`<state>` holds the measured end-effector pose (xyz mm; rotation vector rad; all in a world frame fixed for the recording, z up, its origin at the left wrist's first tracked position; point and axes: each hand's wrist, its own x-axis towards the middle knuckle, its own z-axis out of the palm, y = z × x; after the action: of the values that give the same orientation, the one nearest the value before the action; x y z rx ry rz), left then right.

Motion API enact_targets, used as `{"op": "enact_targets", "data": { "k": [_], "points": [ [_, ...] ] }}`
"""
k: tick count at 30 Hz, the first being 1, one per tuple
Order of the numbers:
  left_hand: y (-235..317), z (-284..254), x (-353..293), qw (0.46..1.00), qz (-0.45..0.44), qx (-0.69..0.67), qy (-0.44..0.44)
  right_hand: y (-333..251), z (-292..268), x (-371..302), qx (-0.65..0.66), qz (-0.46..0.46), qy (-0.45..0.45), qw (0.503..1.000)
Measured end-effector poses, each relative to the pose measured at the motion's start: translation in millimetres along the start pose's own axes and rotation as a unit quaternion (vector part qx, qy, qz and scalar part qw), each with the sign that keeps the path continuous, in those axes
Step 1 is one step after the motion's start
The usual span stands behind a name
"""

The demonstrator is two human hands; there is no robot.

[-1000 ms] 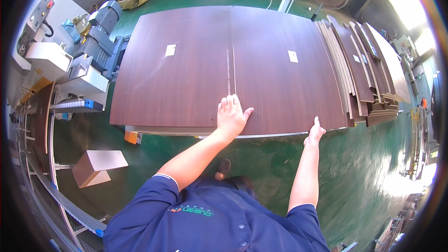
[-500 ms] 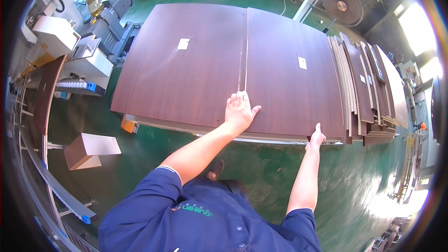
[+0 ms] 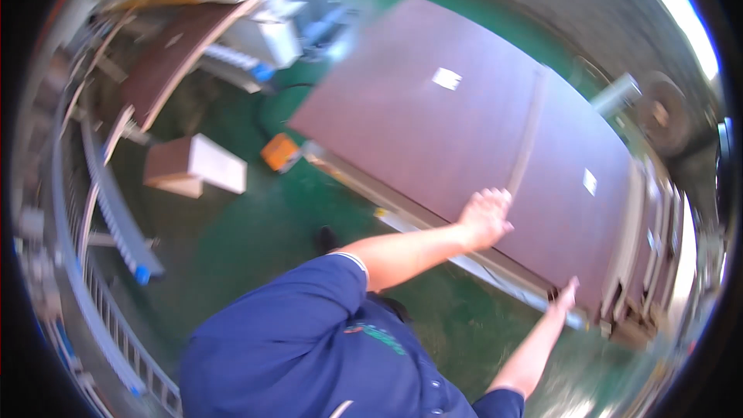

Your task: The person picks up flat wooden panels from a stack, places them onto a conveyor system or machinery, and aligns them against a guide rail.

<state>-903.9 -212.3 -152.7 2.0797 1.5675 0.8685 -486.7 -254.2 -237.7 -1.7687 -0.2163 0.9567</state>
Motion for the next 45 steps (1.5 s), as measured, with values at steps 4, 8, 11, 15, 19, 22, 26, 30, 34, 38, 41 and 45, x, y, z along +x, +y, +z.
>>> {"op": "enact_targets", "data": {
  "k": [4,8,11,15,19,22,26,30,34,38,41,45],
  "points": [
    [-52,-71,-94,0.981,0.08,-0.14,0.108,30,8,-54,0.014,-0.087,0.171,0.981],
    [-156,-152,-266,0.954,-0.185,-0.024,0.233,84,144,-263,-0.033,-0.09,-0.103,0.99],
    [-289,-184,-401,0.595,-0.572,-0.315,0.469,112,227,-374,-0.115,-0.027,-0.436,0.892],
    [-368,-315,-488,0.394,-0.495,-0.4,0.664,117,349,-458,-0.233,-0.044,-0.691,0.683],
    [-406,-424,-487,0.472,-0.432,-0.389,0.663,136,468,-521,-0.293,-0.074,-0.767,0.566],
    [-419,-476,-467,0.525,-0.397,-0.411,0.63,165,532,-569,-0.303,-0.029,-0.759,0.576],
    [-435,-490,-427,0.561,-0.368,-0.467,0.576,213,558,-615,-0.217,0.196,-0.75,0.593],
    [-408,-465,-400,0.556,-0.348,-0.451,0.605,215,539,-657,-0.174,0.265,-0.752,0.578],
    [-370,-455,-388,0.58,-0.319,-0.48,0.576,211,536,-672,-0.145,0.312,-0.73,0.591],
    [-361,-450,-396,0.601,-0.344,-0.512,0.509,193,523,-678,-0.159,0.316,-0.63,0.691],
    [-383,-486,-413,0.596,-0.447,-0.389,0.542,184,497,-655,-0.201,0.291,-0.569,0.742],
    [-429,-549,-425,0.662,-0.485,0.293,0.491,168,463,-624,-0.135,0.259,-0.561,0.774]
  ]
}}
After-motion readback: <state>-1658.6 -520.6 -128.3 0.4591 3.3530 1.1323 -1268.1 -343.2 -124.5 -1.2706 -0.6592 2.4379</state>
